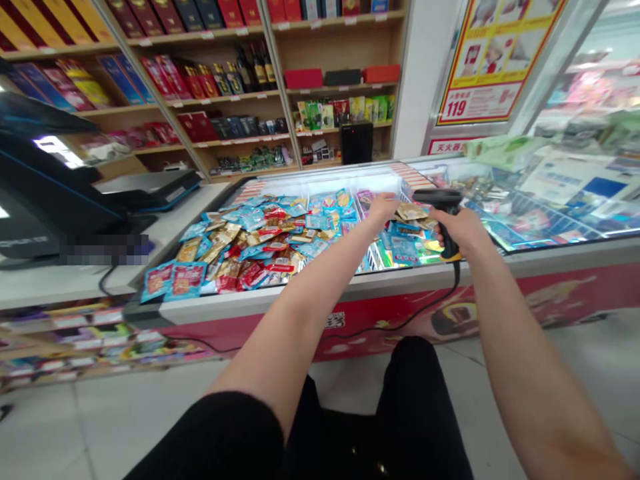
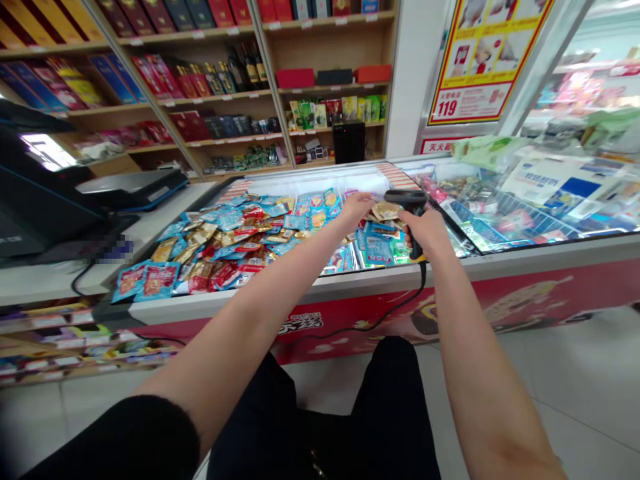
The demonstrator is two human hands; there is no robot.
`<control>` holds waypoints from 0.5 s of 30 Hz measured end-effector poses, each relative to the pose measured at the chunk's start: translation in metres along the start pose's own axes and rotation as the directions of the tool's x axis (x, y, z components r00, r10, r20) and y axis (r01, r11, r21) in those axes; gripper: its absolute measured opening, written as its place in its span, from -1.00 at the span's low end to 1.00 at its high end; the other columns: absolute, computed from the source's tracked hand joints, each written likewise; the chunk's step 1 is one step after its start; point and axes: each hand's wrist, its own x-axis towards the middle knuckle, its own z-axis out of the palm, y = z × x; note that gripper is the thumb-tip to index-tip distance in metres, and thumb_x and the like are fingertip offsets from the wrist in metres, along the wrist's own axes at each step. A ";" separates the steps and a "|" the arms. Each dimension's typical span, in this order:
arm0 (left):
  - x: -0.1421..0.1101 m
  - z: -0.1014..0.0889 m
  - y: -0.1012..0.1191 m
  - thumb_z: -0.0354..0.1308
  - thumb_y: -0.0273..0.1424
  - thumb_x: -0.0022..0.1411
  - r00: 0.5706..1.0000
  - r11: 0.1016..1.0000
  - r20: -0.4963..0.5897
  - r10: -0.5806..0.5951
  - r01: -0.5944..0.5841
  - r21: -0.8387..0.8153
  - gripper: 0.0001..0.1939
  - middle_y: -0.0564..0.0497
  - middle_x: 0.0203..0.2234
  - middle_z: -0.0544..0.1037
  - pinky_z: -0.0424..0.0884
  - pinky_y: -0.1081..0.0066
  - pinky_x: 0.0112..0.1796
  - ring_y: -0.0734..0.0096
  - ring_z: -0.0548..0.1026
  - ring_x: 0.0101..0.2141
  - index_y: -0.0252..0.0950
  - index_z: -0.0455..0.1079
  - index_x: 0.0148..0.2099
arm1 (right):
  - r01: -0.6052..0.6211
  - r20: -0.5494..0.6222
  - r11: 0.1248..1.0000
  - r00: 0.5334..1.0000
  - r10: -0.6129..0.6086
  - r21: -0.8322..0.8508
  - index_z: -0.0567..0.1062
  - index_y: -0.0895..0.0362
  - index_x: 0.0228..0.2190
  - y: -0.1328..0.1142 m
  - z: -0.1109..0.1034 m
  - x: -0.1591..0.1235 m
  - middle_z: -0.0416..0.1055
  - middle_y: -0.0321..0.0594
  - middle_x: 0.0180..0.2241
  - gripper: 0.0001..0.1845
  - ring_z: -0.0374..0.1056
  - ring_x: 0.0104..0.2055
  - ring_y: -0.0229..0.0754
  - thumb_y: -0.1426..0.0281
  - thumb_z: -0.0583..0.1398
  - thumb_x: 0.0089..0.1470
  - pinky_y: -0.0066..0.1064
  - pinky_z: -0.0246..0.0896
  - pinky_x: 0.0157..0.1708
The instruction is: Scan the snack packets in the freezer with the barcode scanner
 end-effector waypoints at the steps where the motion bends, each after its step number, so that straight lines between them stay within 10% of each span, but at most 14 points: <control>1: 0.001 0.001 -0.004 0.26 -0.58 0.00 0.999 0.994 -0.012 0.044 -0.042 0.105 -0.73 -0.09 -0.29 0.59 0.39 0.28 0.00 0.25 0.56 -0.15 -0.35 0.45 -0.17 | -0.007 -0.001 1.000 1.000 0.007 0.005 0.37 0.12 -0.51 0.002 -0.002 0.000 0.28 -0.33 -0.70 -0.81 0.16 -0.75 -0.31 0.39 0.30 0.01 -0.47 0.10 -0.76; 7: -0.014 -0.032 -0.001 0.13 -0.62 0.08 0.969 0.841 -0.021 0.244 -0.201 0.503 -0.69 -0.15 -0.13 0.59 0.35 0.33 0.04 0.25 0.52 -0.05 -0.36 0.49 -0.10 | -0.006 0.046 1.000 0.999 0.007 -0.024 0.38 0.15 -0.53 0.013 0.009 -0.003 0.30 -0.30 -0.69 -0.78 0.19 -0.74 -0.29 0.37 0.31 0.00 -0.47 0.11 -0.78; 15: -0.045 -0.126 0.022 0.09 -0.59 0.12 0.965 0.561 -0.018 0.262 -0.137 0.816 -0.62 -0.18 0.02 0.52 0.24 0.27 0.15 0.12 0.43 0.09 -0.31 0.49 -0.02 | -0.020 0.167 0.998 0.986 0.031 -0.065 0.36 0.15 -0.53 0.002 0.060 -0.024 0.28 -0.34 -0.70 -0.79 0.16 -0.75 -0.33 0.40 0.26 0.07 -0.50 0.09 -0.79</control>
